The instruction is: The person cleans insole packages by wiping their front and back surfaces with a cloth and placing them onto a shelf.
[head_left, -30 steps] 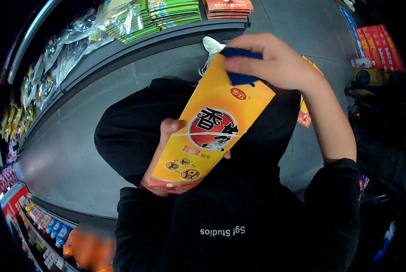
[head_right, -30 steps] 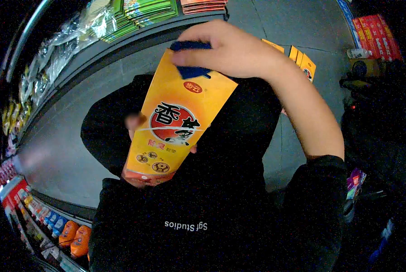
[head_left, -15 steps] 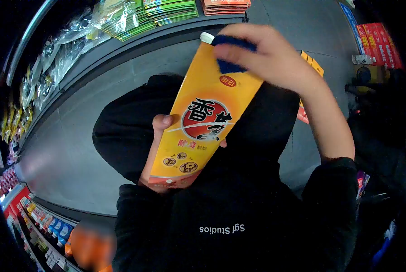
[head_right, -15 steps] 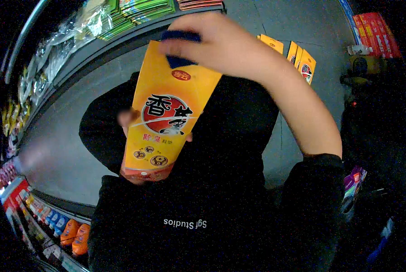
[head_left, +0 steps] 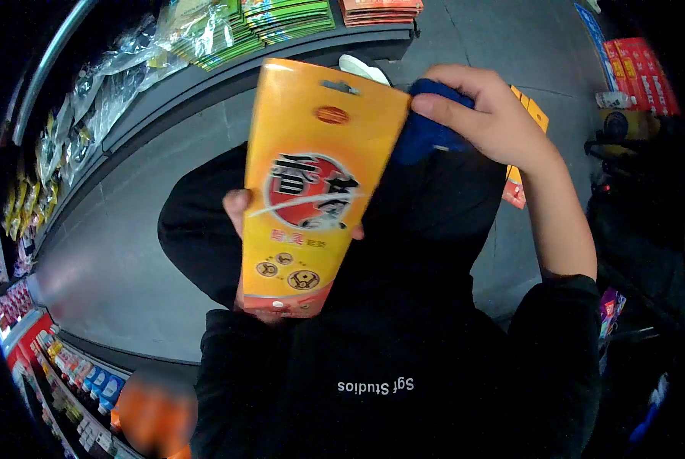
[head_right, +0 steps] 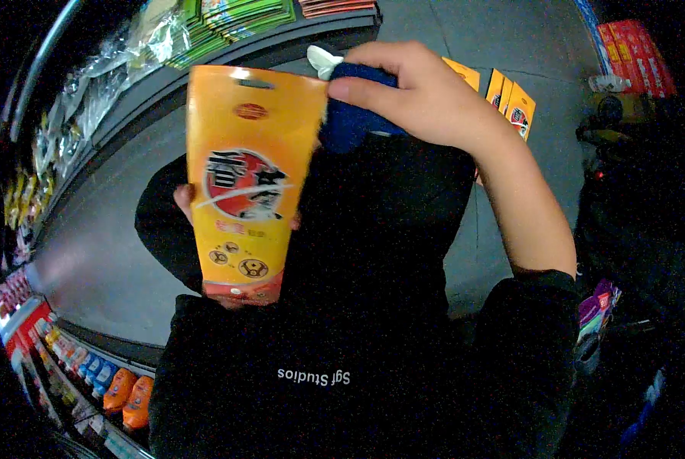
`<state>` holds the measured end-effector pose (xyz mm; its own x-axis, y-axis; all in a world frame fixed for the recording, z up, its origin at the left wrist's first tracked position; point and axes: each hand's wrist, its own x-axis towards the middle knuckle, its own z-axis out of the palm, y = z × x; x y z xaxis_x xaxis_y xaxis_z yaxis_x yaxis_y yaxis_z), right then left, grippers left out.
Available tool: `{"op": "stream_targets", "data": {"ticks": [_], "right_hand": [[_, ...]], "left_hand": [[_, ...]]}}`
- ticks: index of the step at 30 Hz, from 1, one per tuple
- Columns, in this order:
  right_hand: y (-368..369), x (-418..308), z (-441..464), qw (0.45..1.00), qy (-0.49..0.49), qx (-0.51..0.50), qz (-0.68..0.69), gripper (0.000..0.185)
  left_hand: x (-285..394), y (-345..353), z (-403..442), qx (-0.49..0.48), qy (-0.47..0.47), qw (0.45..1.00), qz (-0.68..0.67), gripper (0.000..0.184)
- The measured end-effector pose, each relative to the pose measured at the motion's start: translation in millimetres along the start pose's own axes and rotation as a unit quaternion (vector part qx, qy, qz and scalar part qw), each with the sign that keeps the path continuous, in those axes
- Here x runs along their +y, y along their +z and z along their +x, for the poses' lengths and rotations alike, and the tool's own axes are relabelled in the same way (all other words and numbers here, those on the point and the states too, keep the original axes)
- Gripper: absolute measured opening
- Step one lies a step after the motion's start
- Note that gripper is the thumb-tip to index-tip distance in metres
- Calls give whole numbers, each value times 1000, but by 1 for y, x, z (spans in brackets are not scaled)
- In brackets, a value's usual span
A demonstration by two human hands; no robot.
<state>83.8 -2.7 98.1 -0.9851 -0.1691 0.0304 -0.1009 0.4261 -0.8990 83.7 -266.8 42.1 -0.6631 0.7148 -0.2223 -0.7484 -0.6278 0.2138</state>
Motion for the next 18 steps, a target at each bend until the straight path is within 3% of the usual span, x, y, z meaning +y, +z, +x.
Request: {"op": "stream_targets", "data": {"ticks": [2, 4, 6, 11, 14, 16, 18], "right_hand": [[-3, 6, -3, 999, 8, 30, -9, 27], [-2, 5, 2, 998, 15, 58, -15, 28], [1, -5, 5, 966, 117, 204, 107, 31], [20, -23, 2, 943, 88, 243, 211, 30], [43, -24, 6, 976, -110, 186, -41, 32], [58, -28, 8, 965, -124, 165, -160, 32], [73, -17, 13, 963, -131, 163, -171, 35]], "left_hand": [[12, 25, -7, 104, 16, 994, 31, 79], [17, 27, -8, 95, 35, 994, 37, 80], [16, 25, -4, 73, 43, 996, 20, 78], [17, 16, 2, 53, 50, 997, 9, 79], [16, 16, 5, 29, 59, 995, 77, 83], [14, 17, 3, 38, 63, 994, 81, 86], [14, 5, 3, 25, 51, 997, 61, 87]]}}
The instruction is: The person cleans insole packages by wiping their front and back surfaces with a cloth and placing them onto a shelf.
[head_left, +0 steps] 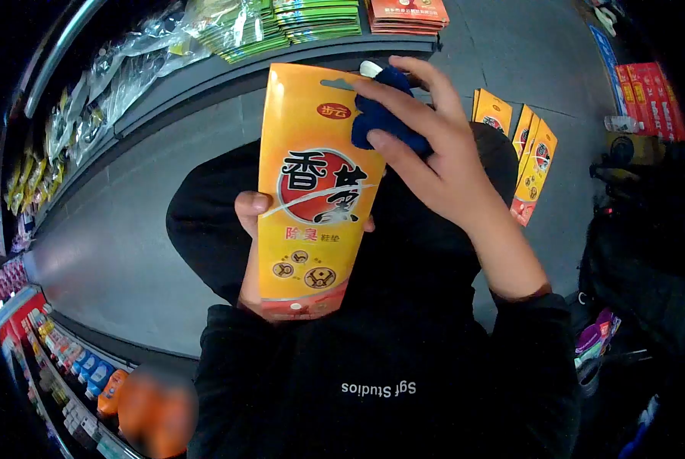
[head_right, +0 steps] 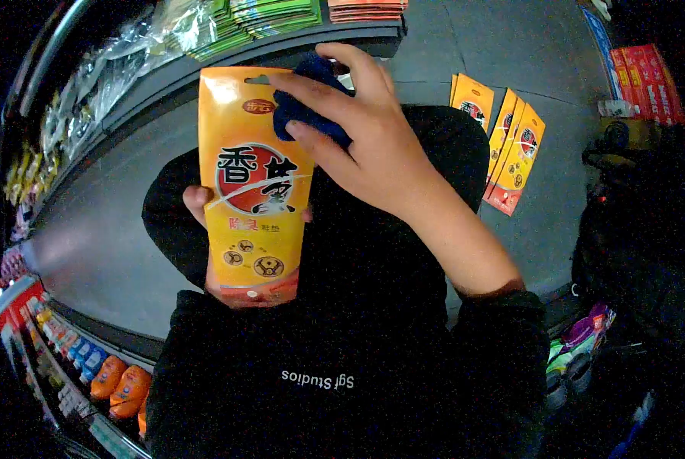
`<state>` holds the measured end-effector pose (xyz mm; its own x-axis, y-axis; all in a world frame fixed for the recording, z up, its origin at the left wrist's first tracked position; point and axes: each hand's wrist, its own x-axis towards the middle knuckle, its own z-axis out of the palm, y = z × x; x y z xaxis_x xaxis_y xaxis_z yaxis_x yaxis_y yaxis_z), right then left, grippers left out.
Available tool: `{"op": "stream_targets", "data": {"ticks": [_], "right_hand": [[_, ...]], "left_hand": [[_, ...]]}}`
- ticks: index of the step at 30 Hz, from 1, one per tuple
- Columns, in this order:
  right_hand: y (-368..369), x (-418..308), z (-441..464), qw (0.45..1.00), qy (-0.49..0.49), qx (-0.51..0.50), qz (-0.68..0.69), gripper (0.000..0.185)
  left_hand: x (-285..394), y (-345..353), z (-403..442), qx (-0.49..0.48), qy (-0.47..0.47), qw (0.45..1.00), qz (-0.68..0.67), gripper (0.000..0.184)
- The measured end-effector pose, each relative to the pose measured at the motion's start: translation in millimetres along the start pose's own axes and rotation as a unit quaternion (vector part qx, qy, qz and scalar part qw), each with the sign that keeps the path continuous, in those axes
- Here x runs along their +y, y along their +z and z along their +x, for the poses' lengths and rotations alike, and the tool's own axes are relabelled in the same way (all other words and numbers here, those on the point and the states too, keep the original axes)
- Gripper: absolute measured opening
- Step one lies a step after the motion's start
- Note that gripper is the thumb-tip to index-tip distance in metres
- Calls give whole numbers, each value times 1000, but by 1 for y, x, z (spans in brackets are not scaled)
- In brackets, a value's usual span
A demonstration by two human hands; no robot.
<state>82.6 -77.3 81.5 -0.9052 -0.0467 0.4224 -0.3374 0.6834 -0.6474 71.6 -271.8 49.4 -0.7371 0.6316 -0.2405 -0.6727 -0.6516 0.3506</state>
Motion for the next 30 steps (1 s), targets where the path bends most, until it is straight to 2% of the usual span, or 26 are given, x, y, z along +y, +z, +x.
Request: {"op": "stream_targets", "data": {"ticks": [2, 4, 6, 8, 10, 11, 13, 14, 15, 17, 18, 20, 21, 22, 23, 24, 26, 29, 30], "right_hand": [[9, 3, 0, 996, 30, 7, 79, 40], [12, 5, 3, 994, 14, 2, 106, 41], [19, 7, 2, 981, 78, 93, 153, 37], [15, 10, 5, 978, 127, 107, 126, 28], [10, 10, 7, 960, 180, 110, 183, 25], [9, 10, 9, 960, 180, 110, 182, 25], [9, 11, 11, 926, 194, 159, 283, 23], [8, 18, 12, 952, 149, 197, 180, 30], [3, 26, 14, 934, 192, 217, 208, 31], [-17, 22, 21, 896, 300, 245, 215, 35], [-24, 29, 20, 902, 280, 246, 217, 34], [-35, 25, 14, 908, 223, 219, 278, 33], [-39, 26, 13, 909, 224, 219, 277, 33], [-42, 27, 12, 964, 111, 178, 162, 33], [-44, 25, 12, 990, -5, 131, 44, 33], [-47, 17, 9, 994, -8, 107, 26, 31], [-40, 7, 8, 990, -33, 135, -6, 32], [-19, 3, -1, 987, 11, 159, 0, 34], [-13, 2, -2, 986, -16, 160, -43, 31]], "left_hand": [[-1, -6, 4, -78, -20, 996, -24, 86], [-2, -11, 3, -81, -37, 996, -30, 85], [-6, -9, 2, -64, -41, 996, -35, 87], [-8, -9, 3, -78, -48, 995, -31, 89], [-10, -8, 4, -99, -65, 992, -36, 88], [-12, -2, 1, -65, -55, 996, -41, 87], [-10, 4, -2, -54, -65, 996, -35, 86], [-9, 2, -1, -48, -69, 996, -33, 86], [-8, 1, -1, -43, -74, 996, -30, 86], [-5, -4, 0, -100, -99, 989, -49, 84], [-5, -3, 0, -119, -107, 986, -55, 83], [-7, 7, -5, -40, -73, 993, -80, 83], [-9, 9, -5, -14, -62, 994, -89, 83], [-9, 7, -3, -32, -62, 994, -84, 85], [-9, 3, -1, -48, -61, 994, -79, 86], [-9, 0, 1, -47, -61, 994, -78, 86], [-8, -7, 6, -91, -58, 994, -28, 88], [-11, -16, 8, -140, -46, 989, -16, 89], [-12, -11, 8, -140, -45, 989, -15, 89]]}}
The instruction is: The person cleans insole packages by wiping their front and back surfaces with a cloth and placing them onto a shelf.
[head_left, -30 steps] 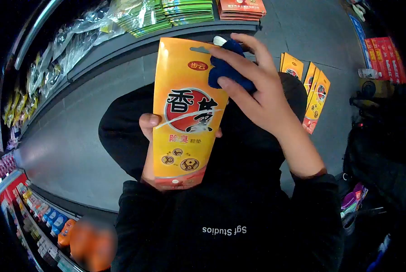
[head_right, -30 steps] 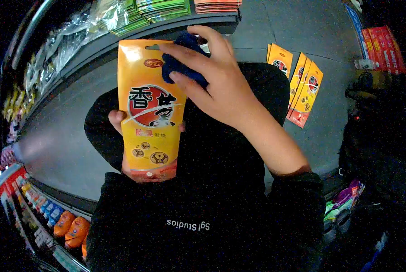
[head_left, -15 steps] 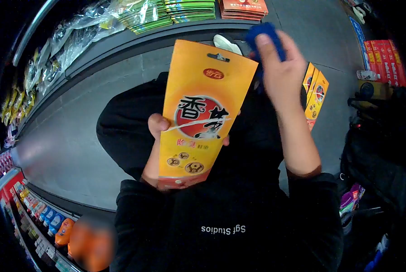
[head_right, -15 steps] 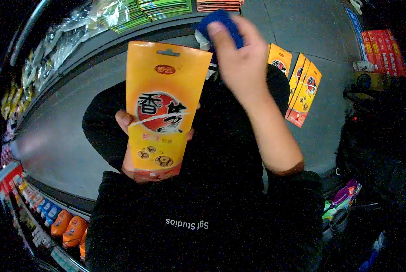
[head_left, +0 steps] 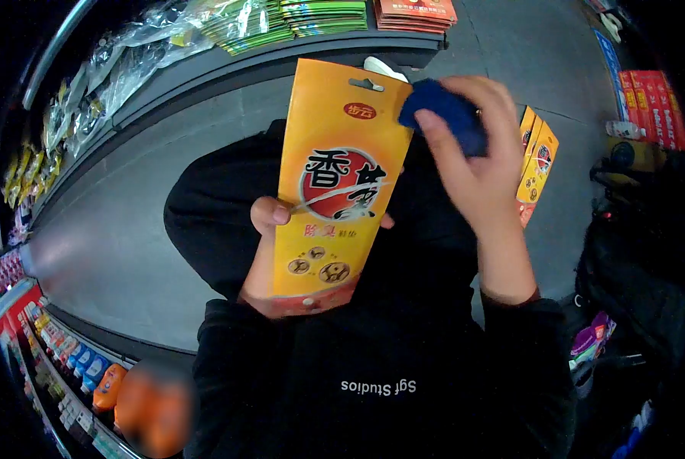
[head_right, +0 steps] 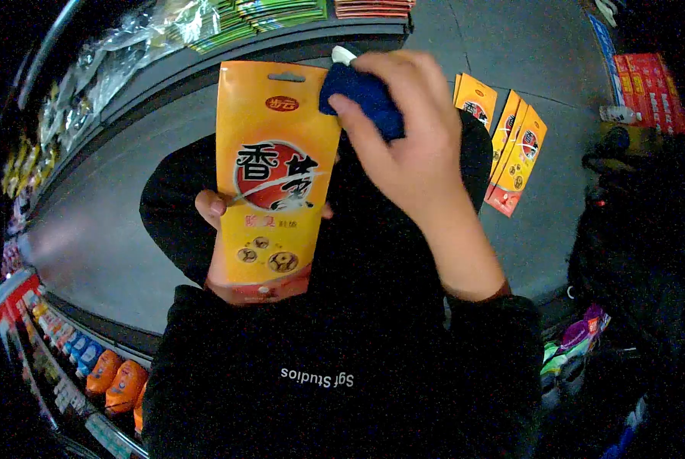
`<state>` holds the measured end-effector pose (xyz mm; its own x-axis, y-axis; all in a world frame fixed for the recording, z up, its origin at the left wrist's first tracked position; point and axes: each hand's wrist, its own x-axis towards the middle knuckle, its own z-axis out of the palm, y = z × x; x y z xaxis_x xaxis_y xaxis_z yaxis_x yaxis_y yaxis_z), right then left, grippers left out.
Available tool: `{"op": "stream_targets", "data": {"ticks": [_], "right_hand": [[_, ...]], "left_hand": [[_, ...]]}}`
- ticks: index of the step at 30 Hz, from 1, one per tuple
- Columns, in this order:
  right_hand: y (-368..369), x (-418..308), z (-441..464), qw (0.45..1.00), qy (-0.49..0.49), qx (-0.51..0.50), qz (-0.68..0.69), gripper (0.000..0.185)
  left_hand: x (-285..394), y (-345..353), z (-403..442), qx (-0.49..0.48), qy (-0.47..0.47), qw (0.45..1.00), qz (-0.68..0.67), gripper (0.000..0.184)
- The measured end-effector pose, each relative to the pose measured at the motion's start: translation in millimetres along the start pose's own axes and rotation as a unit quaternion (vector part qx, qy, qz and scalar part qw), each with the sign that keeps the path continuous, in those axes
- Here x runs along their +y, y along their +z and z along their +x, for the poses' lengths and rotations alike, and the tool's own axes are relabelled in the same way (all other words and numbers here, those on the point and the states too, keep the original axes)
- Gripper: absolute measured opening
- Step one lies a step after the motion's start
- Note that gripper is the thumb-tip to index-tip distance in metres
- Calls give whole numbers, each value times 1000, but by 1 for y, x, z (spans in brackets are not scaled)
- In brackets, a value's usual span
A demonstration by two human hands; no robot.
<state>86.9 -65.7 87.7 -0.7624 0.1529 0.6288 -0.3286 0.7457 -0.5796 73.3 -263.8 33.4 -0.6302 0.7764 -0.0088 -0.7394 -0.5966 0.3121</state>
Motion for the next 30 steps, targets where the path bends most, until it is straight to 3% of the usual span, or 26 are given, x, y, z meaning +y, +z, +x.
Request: {"op": "stream_targets", "data": {"ticks": [2, 3, 8, 9, 12, 14, 20, 21, 26, 30], "right_hand": [[10, -4, -8, 999, 44, -7, -9, 30], [16, -5, -9, 999, 54, -6, 0, 29], [30, -14, -13, 998, 62, -24, 23, 29], [31, -17, -13, 997, 66, -35, 12, 29], [33, -27, -11, 996, 79, -38, 1, 29], [34, -36, -10, 995, 90, -31, 1, 28], [61, -58, -11, 999, -24, -36, 19, 28], [65, -58, -8, 999, -24, -37, -5, 28], [49, -41, -7, 998, 47, -16, -49, 23], [42, -39, -9, 996, 66, -16, -64, 22]], "left_hand": [[0, 12, 2, 63, 28, 998, 14, 93], [1, 3, 6, 2, 29, 1000, 9, 93], [7, -2, 2, 41, 28, 994, 100, 87], [5, -6, 4, -24, 42, 998, -28, 85], [9, -12, -2, -37, 58, 989, -133, 79], [14, -2, -2, 94, 34, 983, 155, 74], [4, -5, -10, 194, 74, 946, 248, 67], [3, -4, -11, 210, 70, 940, 261, 67], [6, -2, -11, 100, 38, 981, 164, 70], [1, -4, -6, 123, 7, 974, 190, 73]]}}
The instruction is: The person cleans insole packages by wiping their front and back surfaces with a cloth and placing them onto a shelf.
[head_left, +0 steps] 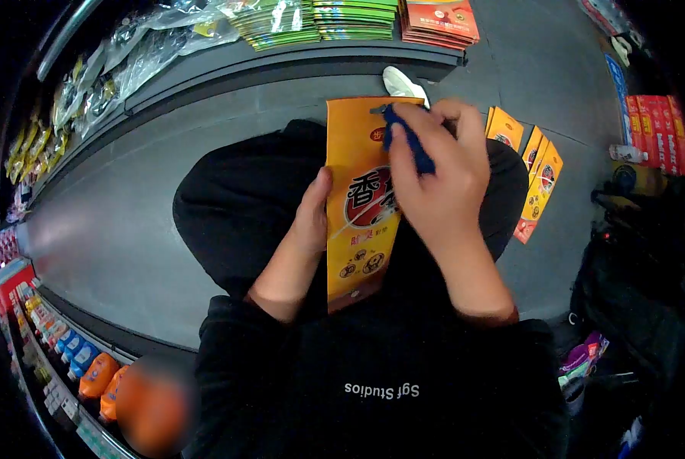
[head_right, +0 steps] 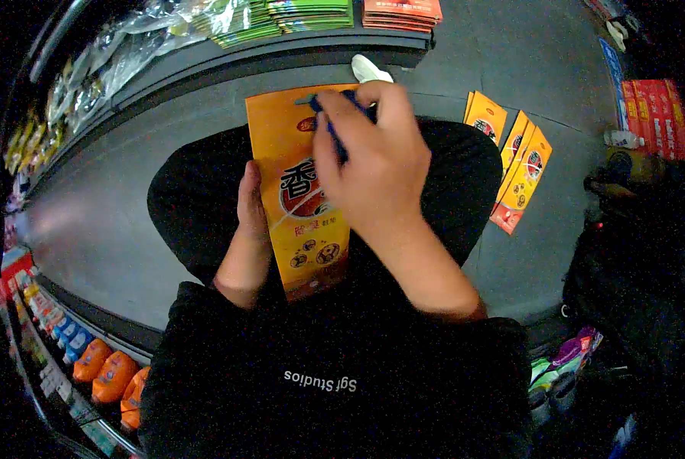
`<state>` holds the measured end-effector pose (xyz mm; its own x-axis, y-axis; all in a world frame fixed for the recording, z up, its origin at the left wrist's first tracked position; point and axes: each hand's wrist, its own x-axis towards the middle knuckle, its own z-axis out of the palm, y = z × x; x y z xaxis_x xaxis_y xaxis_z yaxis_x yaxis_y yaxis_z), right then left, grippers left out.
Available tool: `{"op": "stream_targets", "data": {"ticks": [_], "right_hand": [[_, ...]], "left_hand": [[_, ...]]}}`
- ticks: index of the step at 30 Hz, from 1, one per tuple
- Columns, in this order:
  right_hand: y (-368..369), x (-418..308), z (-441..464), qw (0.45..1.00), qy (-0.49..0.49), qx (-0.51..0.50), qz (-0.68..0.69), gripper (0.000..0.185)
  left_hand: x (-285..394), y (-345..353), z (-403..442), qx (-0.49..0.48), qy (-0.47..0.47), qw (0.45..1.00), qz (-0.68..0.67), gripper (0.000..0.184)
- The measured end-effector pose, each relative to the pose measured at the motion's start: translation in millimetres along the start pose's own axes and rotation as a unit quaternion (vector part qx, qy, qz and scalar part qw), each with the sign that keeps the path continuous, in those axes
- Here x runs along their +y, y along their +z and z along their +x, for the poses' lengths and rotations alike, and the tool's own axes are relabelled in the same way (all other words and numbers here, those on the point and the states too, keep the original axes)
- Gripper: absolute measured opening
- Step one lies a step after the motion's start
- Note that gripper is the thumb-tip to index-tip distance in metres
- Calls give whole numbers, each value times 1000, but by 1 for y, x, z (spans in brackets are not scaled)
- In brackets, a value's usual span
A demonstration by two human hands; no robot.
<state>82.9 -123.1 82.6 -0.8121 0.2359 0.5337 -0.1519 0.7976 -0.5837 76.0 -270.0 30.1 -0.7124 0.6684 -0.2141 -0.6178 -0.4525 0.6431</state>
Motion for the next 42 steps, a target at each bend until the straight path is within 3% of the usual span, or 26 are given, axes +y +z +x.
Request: {"op": "stream_targets", "data": {"ticks": [5, 10, 11, 14, 16, 22, 26, 29, 31, 32, 34, 38, 40, 42], "right_hand": [[11, -21, -5, 996, -56, 3, 70, 25], [2, 5, -2, 1000, -19, 7, -5, 24], [-1, 11, -2, 1000, 7, 15, 1, 21], [-12, 31, 4, 996, 16, 29, -77, 20], [-22, 45, 9, 996, -4, 71, -57, 21], [-45, 31, 21, 989, 84, 84, 92, 27], [-42, 10, 19, 998, -53, -20, 36, 30], [-22, 9, 21, 993, -82, -83, 8, 30], [-4, 19, 22, 991, -111, -73, 10, 29], [-2, 20, 20, 991, -115, -74, 10, 29], [-2, 17, 19, 980, 33, -141, 135, 27], [6, 32, 21, 992, 47, -84, 86, 24], [2, 37, 24, 998, 53, -27, 9, 27], [-6, 50, 28, 997, 72, 0, 36, 29]], "left_hand": [[-3, -13, -1, 14, 11, 997, 77, 70], [6, 0, -2, 39, 36, 999, -6, 75], [5, 0, 3, -62, 48, 985, -154, 78], [11, 4, 1, -69, 12, 980, -185, 84], [14, 8, 1, -53, 23, 961, -269, 93], [17, 6, 4, -34, 11, 981, -188, 91], [17, 6, 4, -40, -2, 975, -221, 84], [16, 6, 3, -104, -9, 894, -436, 77], [15, -3, 4, -81, -2, 973, -216, 76], [14, -3, 5, -82, 2, 973, -217, 76], [14, 2, 4, -66, 3, 970, -233, 75], [13, -3, 10, -48, -52, 971, -230, 73], [14, -6, 14, -39, -44, 977, -204, 77], [19, -11, 12, -48, -16, 973, -223, 77]]}}
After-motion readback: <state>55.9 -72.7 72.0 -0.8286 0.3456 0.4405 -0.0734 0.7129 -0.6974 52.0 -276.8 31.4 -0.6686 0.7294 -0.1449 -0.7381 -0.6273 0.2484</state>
